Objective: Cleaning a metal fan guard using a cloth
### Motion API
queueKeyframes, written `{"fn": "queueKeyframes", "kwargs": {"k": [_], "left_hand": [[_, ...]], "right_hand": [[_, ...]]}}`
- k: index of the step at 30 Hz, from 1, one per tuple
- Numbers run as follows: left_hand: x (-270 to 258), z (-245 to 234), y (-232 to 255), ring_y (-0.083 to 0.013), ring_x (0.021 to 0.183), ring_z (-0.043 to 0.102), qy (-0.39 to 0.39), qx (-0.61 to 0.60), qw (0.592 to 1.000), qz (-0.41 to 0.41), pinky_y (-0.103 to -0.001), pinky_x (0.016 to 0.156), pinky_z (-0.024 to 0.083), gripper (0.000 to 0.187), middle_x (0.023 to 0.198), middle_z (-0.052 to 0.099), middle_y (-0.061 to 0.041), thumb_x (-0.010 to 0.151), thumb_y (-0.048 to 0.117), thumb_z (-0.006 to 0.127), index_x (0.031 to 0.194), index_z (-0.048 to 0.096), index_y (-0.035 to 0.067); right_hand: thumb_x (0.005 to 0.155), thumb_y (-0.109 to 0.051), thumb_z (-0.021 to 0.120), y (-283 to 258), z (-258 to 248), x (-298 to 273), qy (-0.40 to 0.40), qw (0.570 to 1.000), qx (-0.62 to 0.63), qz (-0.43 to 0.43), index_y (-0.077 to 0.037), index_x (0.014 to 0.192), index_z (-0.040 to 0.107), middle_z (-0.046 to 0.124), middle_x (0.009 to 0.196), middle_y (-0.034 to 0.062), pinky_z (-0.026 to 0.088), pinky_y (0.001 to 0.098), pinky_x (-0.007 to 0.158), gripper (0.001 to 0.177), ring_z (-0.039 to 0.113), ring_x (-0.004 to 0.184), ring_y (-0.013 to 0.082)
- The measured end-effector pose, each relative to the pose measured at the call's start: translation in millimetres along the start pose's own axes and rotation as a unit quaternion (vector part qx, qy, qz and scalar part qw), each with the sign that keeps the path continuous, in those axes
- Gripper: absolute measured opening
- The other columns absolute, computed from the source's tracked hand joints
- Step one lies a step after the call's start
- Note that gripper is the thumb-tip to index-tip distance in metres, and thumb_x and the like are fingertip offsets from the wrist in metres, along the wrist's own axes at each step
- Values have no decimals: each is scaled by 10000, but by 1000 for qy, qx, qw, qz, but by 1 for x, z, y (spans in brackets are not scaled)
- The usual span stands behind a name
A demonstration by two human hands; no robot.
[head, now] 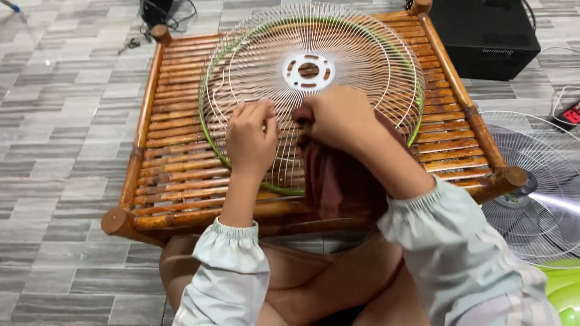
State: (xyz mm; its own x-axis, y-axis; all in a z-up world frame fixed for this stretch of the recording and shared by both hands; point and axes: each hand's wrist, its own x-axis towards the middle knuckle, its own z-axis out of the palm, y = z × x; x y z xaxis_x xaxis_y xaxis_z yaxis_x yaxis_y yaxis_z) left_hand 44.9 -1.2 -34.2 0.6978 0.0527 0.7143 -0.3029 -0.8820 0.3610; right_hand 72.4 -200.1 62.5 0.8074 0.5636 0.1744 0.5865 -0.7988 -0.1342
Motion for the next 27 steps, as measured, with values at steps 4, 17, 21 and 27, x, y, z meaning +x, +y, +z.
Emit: {"fn": "queueKeyframes", "kwargs": {"k": [4,17,21,27], "left_hand": [[0,-2,0,-310,1080,696,-11,-8,1000,7,-461,1086,414,211,1008,741,-132,878,98,571,1026,722,83],[3,-16,14,-246,1062,703,-2,5,1000,-23,-415,1108,404,205,957,735,-48,881,132,587,1021,738,128],[0,4,-7,-236,1032,716,8,20,1000,6,-410,1083,432,199,915,732,-42,869,130,595,1012,733,141],[4,-17,12,-224,1050,712,13,0,1000,-5,-419,1093,419,176,927,732,-14,883,141,578,974,728,148]], "right_hand": [[836,-326,665,30,31,63,89,993,-71,-2,-228,931,780,718,774,146,585,530,688,178,744,815,406],[775,-481,727,3,25,15,126,986,-91,-63,-198,885,722,673,724,141,560,515,596,304,728,722,387],[817,-255,647,-33,33,-51,213,964,-90,-129,-145,986,727,619,732,157,520,494,541,216,687,662,383],[836,-207,533,-49,64,-107,259,937,-148,-182,-197,1143,673,569,812,97,511,390,589,337,635,703,300]]}}
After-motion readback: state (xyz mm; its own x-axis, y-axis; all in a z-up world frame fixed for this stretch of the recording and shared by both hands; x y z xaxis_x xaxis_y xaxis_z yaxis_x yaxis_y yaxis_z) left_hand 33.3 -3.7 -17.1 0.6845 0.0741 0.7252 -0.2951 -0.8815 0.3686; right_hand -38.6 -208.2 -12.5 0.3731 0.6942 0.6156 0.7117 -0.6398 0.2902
